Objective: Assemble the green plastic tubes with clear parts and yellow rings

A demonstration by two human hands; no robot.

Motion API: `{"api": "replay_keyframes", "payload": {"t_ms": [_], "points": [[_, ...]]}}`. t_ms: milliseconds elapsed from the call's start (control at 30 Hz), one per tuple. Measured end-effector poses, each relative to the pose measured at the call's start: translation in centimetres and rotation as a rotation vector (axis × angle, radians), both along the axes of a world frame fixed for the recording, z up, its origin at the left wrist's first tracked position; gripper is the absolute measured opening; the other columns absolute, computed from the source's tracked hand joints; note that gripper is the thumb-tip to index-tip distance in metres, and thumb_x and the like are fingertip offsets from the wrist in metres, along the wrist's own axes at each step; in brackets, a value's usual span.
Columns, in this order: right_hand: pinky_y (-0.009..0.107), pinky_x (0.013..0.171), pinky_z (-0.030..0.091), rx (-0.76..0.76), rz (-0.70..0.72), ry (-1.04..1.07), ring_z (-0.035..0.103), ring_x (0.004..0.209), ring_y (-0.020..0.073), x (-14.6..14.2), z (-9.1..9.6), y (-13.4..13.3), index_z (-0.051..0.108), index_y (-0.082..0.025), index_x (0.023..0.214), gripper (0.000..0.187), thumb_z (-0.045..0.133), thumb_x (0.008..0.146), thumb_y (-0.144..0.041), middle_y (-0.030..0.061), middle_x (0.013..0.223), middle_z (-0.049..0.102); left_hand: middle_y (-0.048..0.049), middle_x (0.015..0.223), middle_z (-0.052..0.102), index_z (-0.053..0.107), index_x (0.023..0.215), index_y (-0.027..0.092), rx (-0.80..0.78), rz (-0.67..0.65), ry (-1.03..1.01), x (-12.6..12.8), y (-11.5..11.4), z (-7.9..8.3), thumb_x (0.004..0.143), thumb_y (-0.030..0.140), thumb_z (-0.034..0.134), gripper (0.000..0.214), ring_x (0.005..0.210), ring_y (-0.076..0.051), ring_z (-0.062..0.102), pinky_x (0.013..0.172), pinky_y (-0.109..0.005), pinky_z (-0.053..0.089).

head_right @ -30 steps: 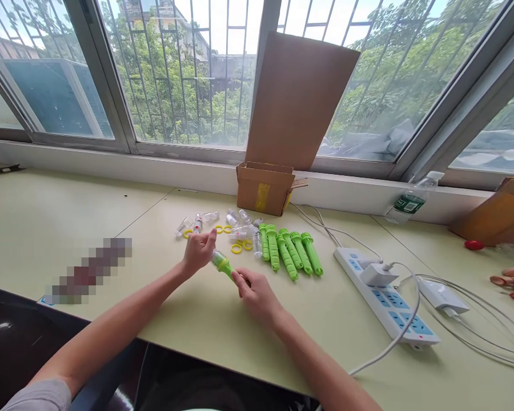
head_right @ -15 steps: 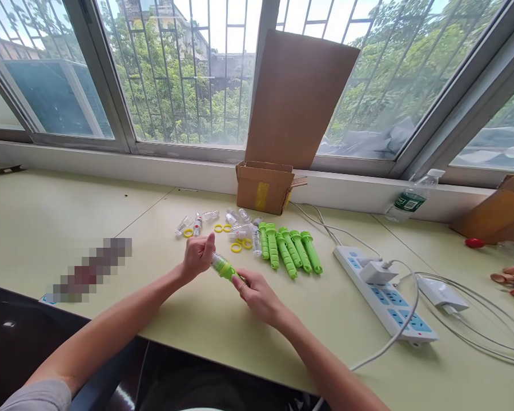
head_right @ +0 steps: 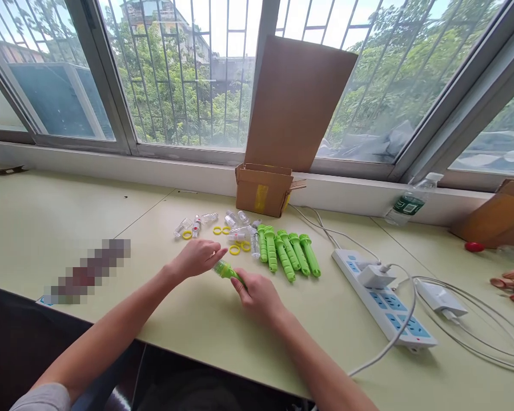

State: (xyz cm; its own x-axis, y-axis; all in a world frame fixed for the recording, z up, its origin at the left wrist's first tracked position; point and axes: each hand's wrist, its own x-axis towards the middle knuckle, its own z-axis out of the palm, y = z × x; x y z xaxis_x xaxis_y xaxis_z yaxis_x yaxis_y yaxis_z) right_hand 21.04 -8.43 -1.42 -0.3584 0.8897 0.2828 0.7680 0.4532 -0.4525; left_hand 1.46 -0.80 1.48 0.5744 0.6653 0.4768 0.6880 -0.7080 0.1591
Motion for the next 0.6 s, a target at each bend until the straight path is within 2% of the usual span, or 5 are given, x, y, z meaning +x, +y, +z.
{"api": "replay_keyframes", "payload": {"t_ms": [233, 333, 400, 500, 600], "points": [[0.028, 0.067, 0.044, 0.073, -0.066, -0.055, 0.064, 0.078, 0.0217, 0.0, -0.5, 0.1, 0.060, -0.020, 0.113, 0.033, 0.041, 0.092, -0.036, 0.0073, 0.086, 0.071, -0.0046, 0.074, 0.060, 0.057, 0.089, 0.019, -0.059, 0.114, 0.041, -1.6, -1.9, 1.7, 0.094, 0.045, 0.033, 0.036, 0.059, -0.015, 0.055, 0.052, -0.024, 0.029], [0.029, 0.069, 0.045, 0.097, -0.124, -0.058, 0.065, 0.080, 0.0224, 0.0, -0.7, 0.2, 0.058, -0.019, 0.117, 0.035, 0.046, 0.089, -0.035, 0.0084, 0.092, 0.071, -0.0039, 0.079, 0.060, 0.055, 0.089, 0.020, -0.031, 0.173, -0.025, -3.8, -3.1, 0.9, 0.094, 0.041, 0.034, 0.030, 0.056, -0.013, 0.051, 0.051, -0.024, 0.029], [0.029, 0.069, 0.046, 0.104, -0.141, -0.061, 0.065, 0.081, 0.0225, 0.0, -0.8, 0.2, 0.057, -0.018, 0.118, 0.036, 0.047, 0.088, -0.034, 0.0085, 0.096, 0.070, -0.0030, 0.076, 0.059, 0.053, 0.080, 0.019, -0.004, 0.223, -0.088, -5.8, -4.6, -0.3, 0.094, 0.036, 0.035, 0.028, 0.051, -0.011, 0.046, 0.048, -0.023, 0.026], [0.029, 0.067, 0.046, 0.102, -0.150, -0.066, 0.065, 0.081, 0.0218, -0.2, -0.9, 0.1, 0.057, -0.020, 0.119, 0.035, 0.047, 0.088, -0.033, 0.0068, 0.099, 0.070, 0.0011, 0.057, 0.049, 0.048, 0.065, 0.019, -0.035, 0.118, -0.065, -8.5, -8.4, -2.1, 0.092, 0.030, 0.039, 0.030, 0.046, -0.010, 0.038, 0.048, -0.024, 0.025], [0.028, 0.067, 0.045, 0.084, -0.162, -0.073, 0.065, 0.081, 0.0211, -0.4, -0.9, 0.1, 0.057, -0.021, 0.119, 0.036, 0.046, 0.088, -0.034, 0.0051, 0.099, 0.070, -0.0002, 0.059, 0.051, 0.049, 0.063, 0.018, -0.283, -0.077, 0.046, -10.0, -13.6, -3.3, 0.091, 0.024, 0.040, 0.030, 0.053, -0.011, 0.044, 0.052, -0.024, 0.029]]}}
